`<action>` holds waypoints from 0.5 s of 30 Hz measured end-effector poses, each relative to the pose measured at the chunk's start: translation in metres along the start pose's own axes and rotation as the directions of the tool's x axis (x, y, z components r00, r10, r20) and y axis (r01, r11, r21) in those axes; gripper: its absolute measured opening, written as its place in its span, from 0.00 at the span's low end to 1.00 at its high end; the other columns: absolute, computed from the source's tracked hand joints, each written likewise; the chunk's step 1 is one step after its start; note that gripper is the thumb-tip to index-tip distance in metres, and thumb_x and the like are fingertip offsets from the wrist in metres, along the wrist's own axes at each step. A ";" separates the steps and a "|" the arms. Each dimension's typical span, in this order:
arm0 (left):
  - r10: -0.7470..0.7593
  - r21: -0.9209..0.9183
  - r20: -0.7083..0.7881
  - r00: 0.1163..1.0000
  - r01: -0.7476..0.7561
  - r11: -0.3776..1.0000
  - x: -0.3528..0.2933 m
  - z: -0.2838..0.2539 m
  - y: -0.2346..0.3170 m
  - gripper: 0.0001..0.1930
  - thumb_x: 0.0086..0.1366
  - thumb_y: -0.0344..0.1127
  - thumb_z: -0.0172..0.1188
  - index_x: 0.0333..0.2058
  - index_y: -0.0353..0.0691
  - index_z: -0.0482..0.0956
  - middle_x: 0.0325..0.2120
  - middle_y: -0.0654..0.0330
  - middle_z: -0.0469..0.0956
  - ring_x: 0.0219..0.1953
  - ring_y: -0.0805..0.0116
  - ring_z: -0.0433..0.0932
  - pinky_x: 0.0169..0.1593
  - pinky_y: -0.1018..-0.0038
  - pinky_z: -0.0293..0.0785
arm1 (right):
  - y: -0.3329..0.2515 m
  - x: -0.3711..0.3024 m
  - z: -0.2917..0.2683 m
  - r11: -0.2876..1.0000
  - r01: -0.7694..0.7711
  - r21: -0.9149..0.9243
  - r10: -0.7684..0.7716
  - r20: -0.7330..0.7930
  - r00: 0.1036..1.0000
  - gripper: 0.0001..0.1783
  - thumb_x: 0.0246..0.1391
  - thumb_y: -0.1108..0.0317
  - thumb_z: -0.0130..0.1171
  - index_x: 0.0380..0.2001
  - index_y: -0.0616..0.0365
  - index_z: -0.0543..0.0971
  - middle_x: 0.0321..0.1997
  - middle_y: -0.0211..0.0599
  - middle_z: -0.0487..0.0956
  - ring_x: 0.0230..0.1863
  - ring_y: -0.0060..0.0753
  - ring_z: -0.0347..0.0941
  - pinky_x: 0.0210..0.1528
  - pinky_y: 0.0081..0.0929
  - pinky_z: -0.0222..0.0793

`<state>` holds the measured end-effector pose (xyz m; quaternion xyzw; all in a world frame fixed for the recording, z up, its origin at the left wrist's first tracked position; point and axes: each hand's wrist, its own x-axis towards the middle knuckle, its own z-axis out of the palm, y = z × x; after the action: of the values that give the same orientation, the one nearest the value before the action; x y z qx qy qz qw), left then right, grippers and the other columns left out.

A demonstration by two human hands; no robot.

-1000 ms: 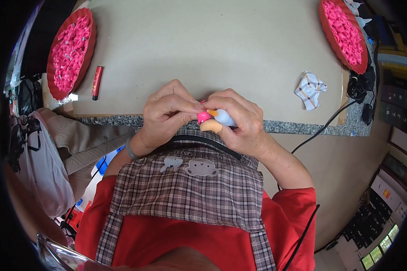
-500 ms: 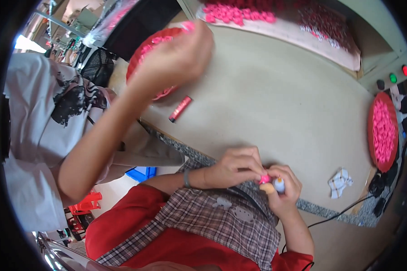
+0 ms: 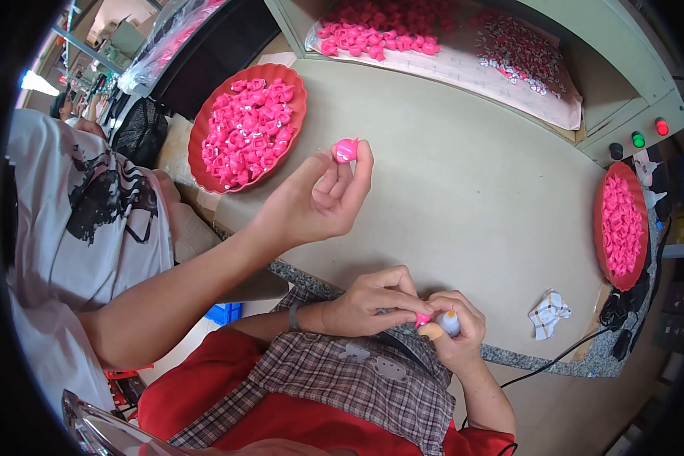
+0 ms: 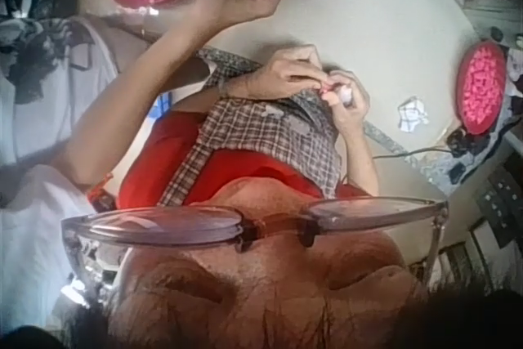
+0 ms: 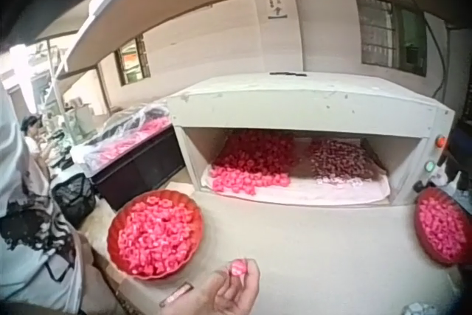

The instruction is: The person applies glue from a bottle onto small plastic toy parts and attaches small pieces to them by hand.

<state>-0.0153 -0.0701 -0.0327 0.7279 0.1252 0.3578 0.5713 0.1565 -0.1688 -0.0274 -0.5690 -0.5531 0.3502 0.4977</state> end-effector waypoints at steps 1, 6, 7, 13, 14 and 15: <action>-0.002 -0.006 -0.002 1.000 0.002 1.000 -0.001 0.000 -0.001 0.11 0.55 0.23 0.63 0.39 0.38 0.81 0.28 0.60 0.70 0.29 0.70 0.71 0.31 0.76 0.69 | 0.001 0.000 0.000 1.000 -0.005 -0.004 0.005 0.002 1.000 0.18 0.43 0.63 0.71 0.32 0.63 0.76 0.32 0.40 0.78 0.32 0.31 0.75 0.34 0.24 0.70; 0.016 -0.024 0.002 1.000 -0.016 1.000 -0.002 0.001 -0.003 0.12 0.54 0.23 0.62 0.39 0.37 0.80 0.28 0.60 0.69 0.29 0.69 0.71 0.31 0.76 0.69 | 0.003 0.002 -0.002 0.999 0.028 -0.018 -0.028 0.040 0.999 0.17 0.44 0.63 0.70 0.32 0.63 0.76 0.32 0.40 0.78 0.30 0.32 0.75 0.31 0.24 0.70; 0.015 -0.026 0.002 1.000 -0.015 1.000 -0.002 0.001 -0.003 0.12 0.54 0.23 0.62 0.39 0.37 0.80 0.28 0.60 0.69 0.29 0.69 0.71 0.31 0.76 0.69 | 0.003 0.002 -0.001 1.000 0.025 -0.019 -0.025 0.040 0.999 0.17 0.44 0.63 0.70 0.32 0.63 0.76 0.32 0.40 0.78 0.30 0.32 0.75 0.31 0.24 0.70; 0.020 -0.038 0.012 1.000 -0.020 0.999 -0.005 0.002 -0.006 0.11 0.55 0.22 0.60 0.39 0.35 0.80 0.28 0.59 0.70 0.30 0.69 0.72 0.32 0.76 0.70 | 0.001 0.003 -0.001 0.998 0.060 -0.032 -0.059 0.049 0.997 0.15 0.44 0.67 0.69 0.32 0.62 0.76 0.32 0.41 0.78 0.29 0.33 0.76 0.30 0.24 0.71; 0.000 -0.049 0.018 1.000 0.001 0.999 -0.006 0.002 -0.007 0.11 0.56 0.23 0.61 0.40 0.35 0.80 0.29 0.59 0.70 0.30 0.70 0.73 0.32 0.77 0.71 | -0.001 0.004 -0.001 0.998 0.052 -0.047 -0.050 0.043 0.998 0.14 0.44 0.67 0.69 0.32 0.62 0.76 0.32 0.41 0.78 0.29 0.33 0.76 0.30 0.24 0.71; -0.020 -0.059 0.025 0.999 0.021 0.998 -0.006 0.002 -0.008 0.11 0.57 0.23 0.62 0.41 0.35 0.81 0.29 0.60 0.71 0.31 0.72 0.73 0.33 0.78 0.71 | -0.002 0.004 -0.001 0.997 0.044 -0.062 -0.042 0.038 0.998 0.14 0.44 0.68 0.68 0.32 0.62 0.76 0.31 0.41 0.78 0.29 0.33 0.76 0.30 0.24 0.71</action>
<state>-0.0166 -0.0730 -0.0426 0.7136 0.1153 0.3467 0.5977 0.1573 -0.1655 -0.0247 -0.5659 -0.5848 0.3322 0.4769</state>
